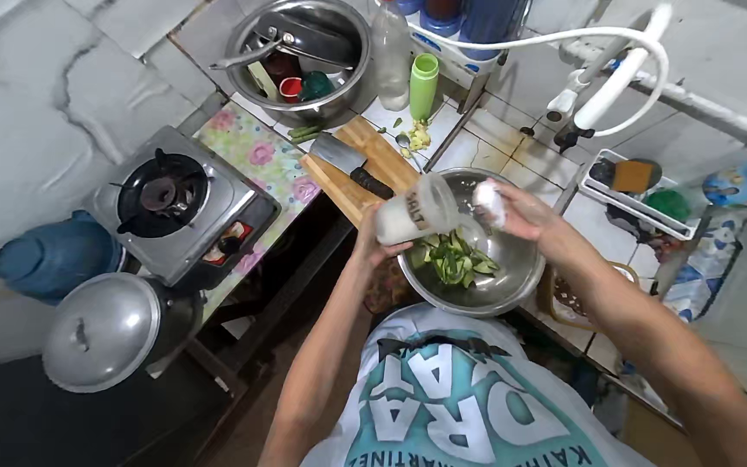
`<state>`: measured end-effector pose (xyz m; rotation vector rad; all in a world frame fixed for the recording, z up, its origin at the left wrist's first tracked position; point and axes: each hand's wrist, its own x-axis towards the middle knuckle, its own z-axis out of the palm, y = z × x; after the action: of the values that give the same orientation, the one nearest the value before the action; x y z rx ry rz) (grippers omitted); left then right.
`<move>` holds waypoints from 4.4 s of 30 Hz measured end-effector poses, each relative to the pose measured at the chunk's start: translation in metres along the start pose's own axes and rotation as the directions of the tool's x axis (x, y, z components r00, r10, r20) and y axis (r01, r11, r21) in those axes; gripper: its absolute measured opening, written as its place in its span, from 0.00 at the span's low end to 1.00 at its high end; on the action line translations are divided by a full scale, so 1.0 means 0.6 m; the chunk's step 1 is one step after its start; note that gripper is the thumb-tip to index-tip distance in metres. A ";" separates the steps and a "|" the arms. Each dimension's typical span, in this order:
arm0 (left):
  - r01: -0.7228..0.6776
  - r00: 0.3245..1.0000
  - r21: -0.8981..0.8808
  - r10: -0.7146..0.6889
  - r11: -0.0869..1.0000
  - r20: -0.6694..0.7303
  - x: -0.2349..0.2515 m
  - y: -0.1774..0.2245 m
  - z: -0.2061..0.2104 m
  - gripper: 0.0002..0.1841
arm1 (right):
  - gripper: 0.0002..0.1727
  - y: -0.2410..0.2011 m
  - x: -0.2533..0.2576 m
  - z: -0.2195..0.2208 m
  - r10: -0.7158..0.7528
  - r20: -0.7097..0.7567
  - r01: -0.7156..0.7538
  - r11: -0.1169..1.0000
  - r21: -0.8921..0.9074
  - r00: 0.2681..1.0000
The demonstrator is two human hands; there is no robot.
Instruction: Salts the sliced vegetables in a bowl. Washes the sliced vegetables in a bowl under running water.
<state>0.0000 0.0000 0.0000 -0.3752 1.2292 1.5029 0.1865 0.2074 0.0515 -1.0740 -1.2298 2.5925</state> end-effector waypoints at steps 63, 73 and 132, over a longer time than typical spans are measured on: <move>-0.156 0.875 -0.483 0.347 0.862 0.337 -0.013 -0.063 -0.098 0.43 | 0.09 0.113 -0.092 -0.139 -0.641 0.056 0.101 0.034 -0.994 0.766; -0.219 0.829 -0.496 0.428 0.840 0.360 -0.044 -0.080 -0.136 0.33 | 0.12 0.181 0.119 -0.190 -0.052 0.151 0.108 -0.484 -0.868 0.987; 0.040 0.999 -0.013 -0.039 0.999 0.032 -0.056 -0.087 -0.002 0.28 | 0.06 0.051 0.007 0.071 0.020 0.417 0.316 0.619 -0.719 0.909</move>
<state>0.0560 -0.0264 0.0000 -0.3809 1.1810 1.4785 0.1637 0.1603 0.0459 -0.4257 -2.5652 2.1727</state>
